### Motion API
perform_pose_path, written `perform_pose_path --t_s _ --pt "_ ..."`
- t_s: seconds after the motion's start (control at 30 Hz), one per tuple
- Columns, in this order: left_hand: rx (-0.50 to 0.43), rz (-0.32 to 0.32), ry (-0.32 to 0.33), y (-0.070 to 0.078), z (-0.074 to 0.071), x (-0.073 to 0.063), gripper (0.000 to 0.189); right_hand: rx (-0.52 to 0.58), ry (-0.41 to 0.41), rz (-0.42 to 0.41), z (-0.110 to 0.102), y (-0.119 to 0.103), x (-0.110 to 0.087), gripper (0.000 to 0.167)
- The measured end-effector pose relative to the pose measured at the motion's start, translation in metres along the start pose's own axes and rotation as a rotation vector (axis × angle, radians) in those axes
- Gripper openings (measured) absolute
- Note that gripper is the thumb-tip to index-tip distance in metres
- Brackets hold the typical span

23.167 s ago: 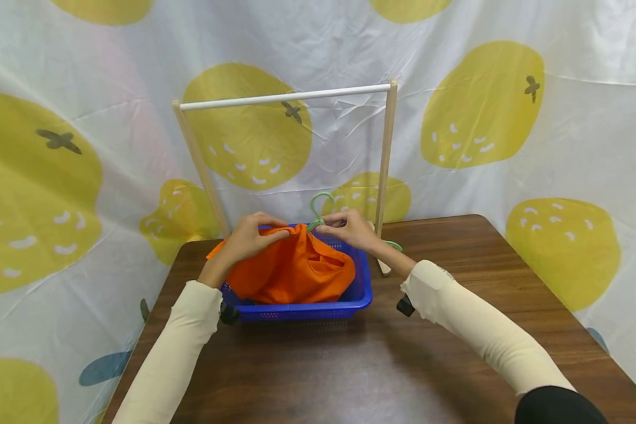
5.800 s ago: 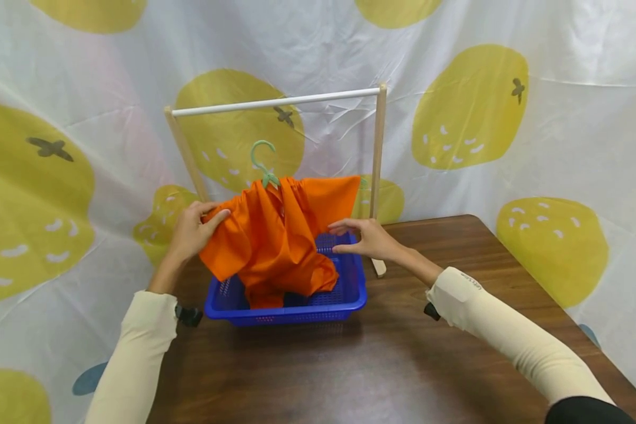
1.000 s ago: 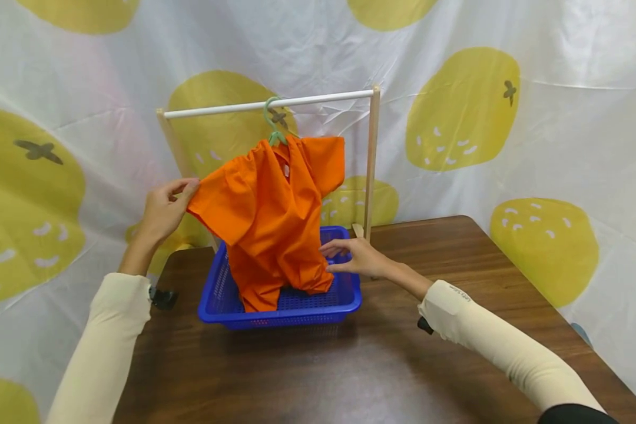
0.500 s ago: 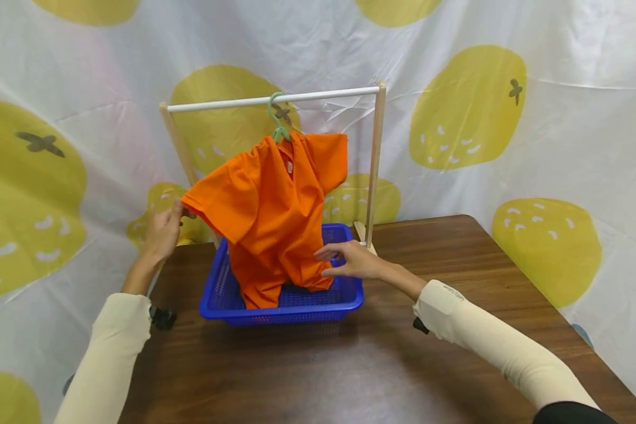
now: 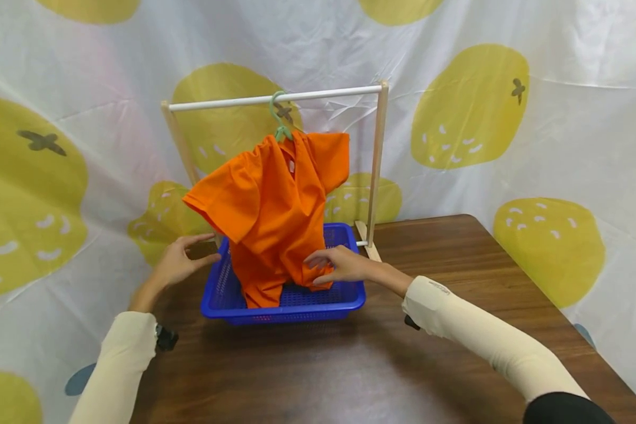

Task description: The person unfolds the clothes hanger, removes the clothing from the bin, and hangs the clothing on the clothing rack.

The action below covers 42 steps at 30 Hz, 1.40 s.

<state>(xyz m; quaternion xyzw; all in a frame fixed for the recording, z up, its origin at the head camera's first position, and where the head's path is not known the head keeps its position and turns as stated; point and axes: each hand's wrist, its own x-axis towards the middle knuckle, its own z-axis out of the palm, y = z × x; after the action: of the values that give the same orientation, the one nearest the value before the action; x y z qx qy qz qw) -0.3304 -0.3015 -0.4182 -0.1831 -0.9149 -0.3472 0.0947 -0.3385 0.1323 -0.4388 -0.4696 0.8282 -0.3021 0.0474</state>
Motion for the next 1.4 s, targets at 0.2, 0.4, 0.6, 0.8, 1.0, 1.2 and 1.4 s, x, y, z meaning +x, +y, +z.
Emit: perform_pose_path --t_s 0.2,0.4,0.6,0.8,1.0,1.2,1.4 --pt "0.024 -0.013 -0.06 -0.011 0.009 -0.006 0.08 -0.001 -0.047 0.028 0.003 -0.004 0.01 0.052" --pt "0.058 -0.029 -0.129 -0.019 0.019 -0.011 0.085 0.014 -0.087 0.043 0.011 -0.005 0.021 0.052" --pt "0.071 -0.061 -0.141 -0.025 0.026 -0.014 0.089 0.013 -0.125 0.043 0.017 -0.01 0.029 0.052" --pt "0.092 -0.045 -0.122 -0.028 0.033 -0.012 0.088 -0.02 -0.157 0.079 0.018 -0.009 0.035 0.055" --pt "0.106 -0.043 -0.108 -0.029 0.035 -0.01 0.085 -0.068 -0.178 0.094 0.018 -0.003 0.044 0.053" --pt "0.114 -0.024 -0.099 -0.029 0.035 -0.011 0.083 -0.115 -0.22 0.101 0.02 0.0 0.056 0.054" --pt "0.109 -0.005 -0.101 -0.028 0.036 -0.011 0.084 -0.216 -0.235 0.099 0.027 0.008 0.072 0.064"
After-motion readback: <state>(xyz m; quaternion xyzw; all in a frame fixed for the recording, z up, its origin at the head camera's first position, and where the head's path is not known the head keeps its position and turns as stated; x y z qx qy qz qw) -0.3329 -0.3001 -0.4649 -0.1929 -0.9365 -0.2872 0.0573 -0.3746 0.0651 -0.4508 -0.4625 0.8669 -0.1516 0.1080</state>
